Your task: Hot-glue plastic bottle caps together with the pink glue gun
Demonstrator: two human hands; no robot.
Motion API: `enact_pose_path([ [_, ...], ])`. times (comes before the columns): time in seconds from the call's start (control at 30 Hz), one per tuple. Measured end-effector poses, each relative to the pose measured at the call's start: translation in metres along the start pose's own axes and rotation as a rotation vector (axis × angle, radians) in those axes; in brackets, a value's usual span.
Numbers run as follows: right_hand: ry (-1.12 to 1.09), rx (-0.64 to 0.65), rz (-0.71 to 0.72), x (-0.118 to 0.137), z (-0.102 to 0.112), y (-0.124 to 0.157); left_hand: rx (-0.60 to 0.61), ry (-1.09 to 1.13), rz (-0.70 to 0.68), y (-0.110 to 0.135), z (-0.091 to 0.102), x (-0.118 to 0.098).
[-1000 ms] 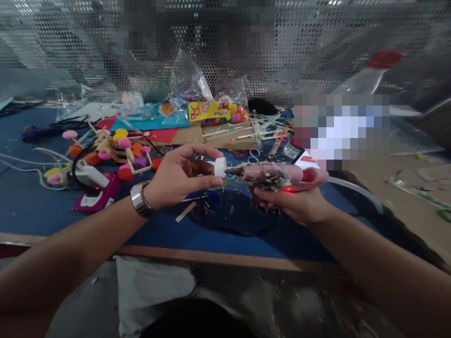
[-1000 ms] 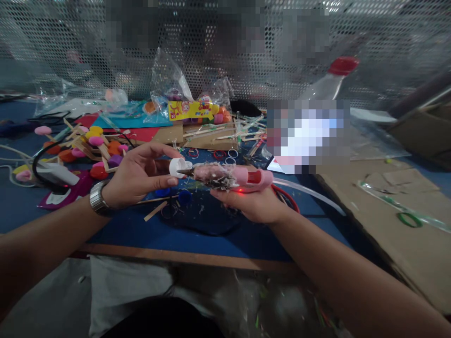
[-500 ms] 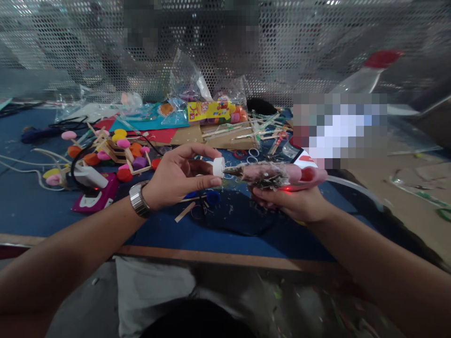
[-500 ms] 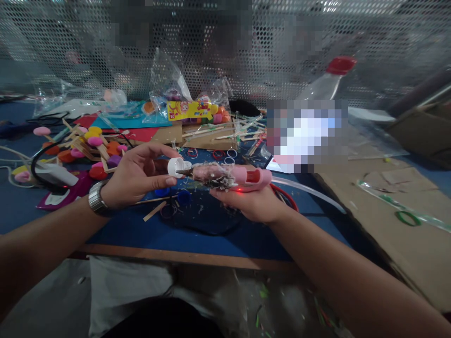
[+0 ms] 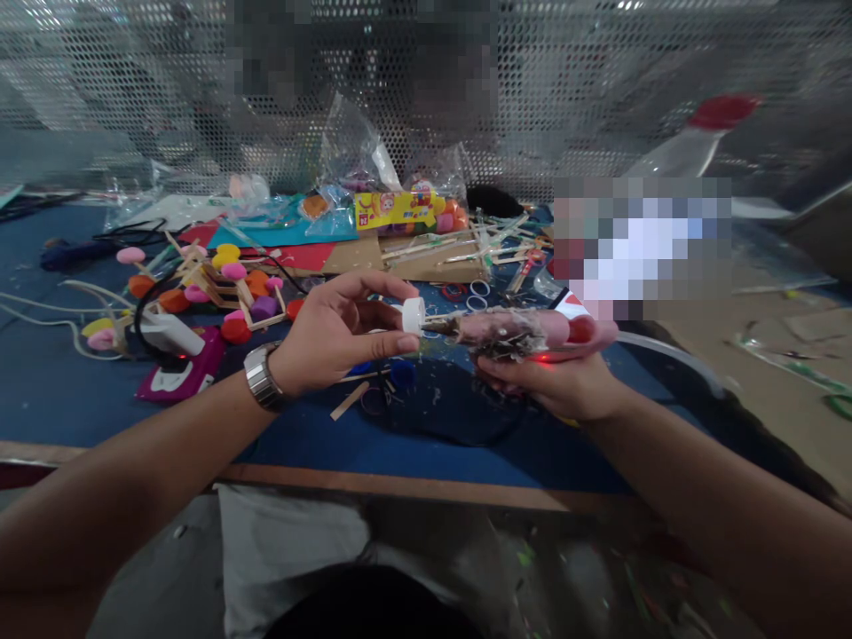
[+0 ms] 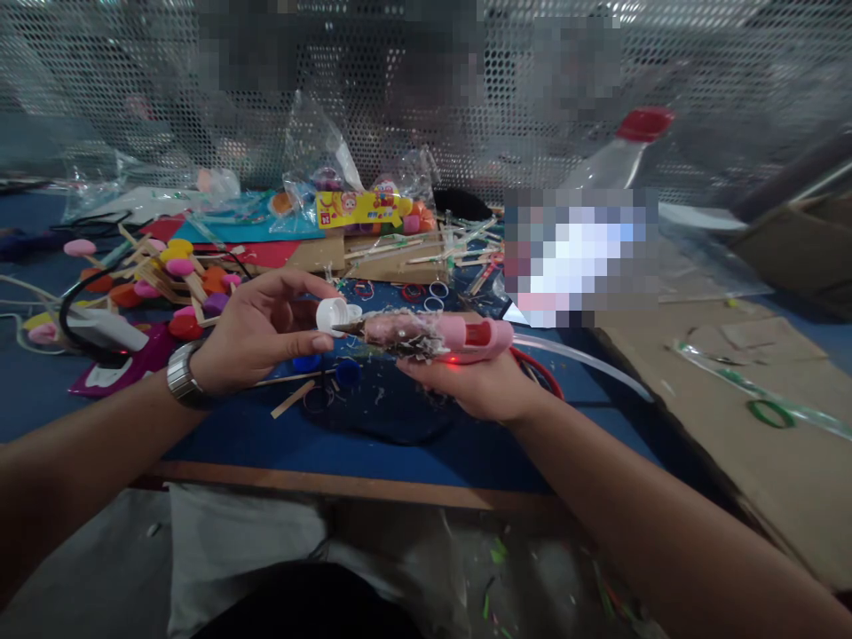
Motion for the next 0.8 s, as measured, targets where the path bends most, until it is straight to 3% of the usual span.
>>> enact_pose_path([
  [0.8,-0.036,-0.014,0.019,0.0014,0.0005,0.0014,-0.033,0.005,-0.005,-0.0013,0.0026,-0.0004],
])
Point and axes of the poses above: each hand's wrist, its own y-axis away from the middle knuckle, its own z-axis out of the back of the hand, x = y × z, the point moved 7 cm from there along -y, towards the middle knuckle, and after that the axes turned 10 degrees about z, right-handed, at the moved point
